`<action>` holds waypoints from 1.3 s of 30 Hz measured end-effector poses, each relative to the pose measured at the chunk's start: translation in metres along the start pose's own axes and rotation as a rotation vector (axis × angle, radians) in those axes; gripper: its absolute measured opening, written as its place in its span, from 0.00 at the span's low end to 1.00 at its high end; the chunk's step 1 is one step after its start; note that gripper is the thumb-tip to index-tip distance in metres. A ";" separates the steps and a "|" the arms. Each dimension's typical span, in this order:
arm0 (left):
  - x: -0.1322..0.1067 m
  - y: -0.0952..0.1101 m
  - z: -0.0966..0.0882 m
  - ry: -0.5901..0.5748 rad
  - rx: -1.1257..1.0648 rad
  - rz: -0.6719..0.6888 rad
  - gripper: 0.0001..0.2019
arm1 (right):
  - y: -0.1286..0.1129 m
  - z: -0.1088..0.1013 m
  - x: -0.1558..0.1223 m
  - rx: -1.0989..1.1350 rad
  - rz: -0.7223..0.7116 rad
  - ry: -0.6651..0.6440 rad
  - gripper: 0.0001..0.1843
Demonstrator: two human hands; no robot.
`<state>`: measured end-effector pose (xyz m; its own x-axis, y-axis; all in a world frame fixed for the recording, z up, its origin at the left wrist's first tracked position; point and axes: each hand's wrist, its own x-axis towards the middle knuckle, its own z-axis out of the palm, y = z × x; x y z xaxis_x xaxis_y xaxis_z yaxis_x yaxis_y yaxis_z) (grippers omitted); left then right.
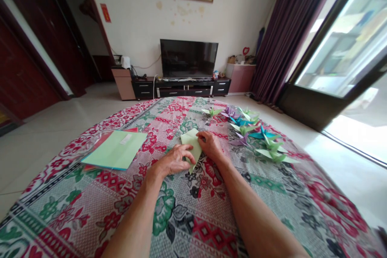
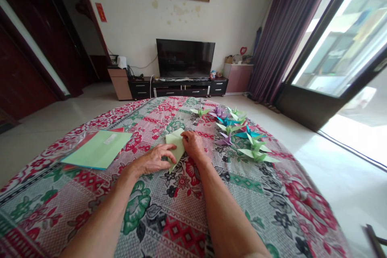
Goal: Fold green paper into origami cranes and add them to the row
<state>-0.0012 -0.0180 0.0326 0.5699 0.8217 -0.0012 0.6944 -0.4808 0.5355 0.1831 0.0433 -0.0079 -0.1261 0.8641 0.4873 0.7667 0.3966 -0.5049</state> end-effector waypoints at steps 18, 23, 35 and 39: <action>0.000 -0.007 0.007 0.032 -0.019 0.009 0.10 | 0.001 0.007 0.002 0.033 -0.022 0.028 0.13; 0.000 -0.003 0.006 0.033 0.013 0.006 0.10 | 0.001 0.007 0.001 0.030 -0.024 0.041 0.13; -0.002 0.006 0.004 0.045 0.034 -0.009 0.10 | -0.001 0.007 0.001 -0.044 -0.031 0.020 0.13; -0.002 0.007 0.003 0.030 0.036 -0.021 0.11 | -0.002 0.006 0.000 -0.046 -0.041 0.012 0.13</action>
<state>0.0042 -0.0238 0.0342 0.5421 0.8402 0.0142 0.7213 -0.4739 0.5052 0.1779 0.0443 -0.0106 -0.1507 0.8432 0.5160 0.7892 0.4169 -0.4508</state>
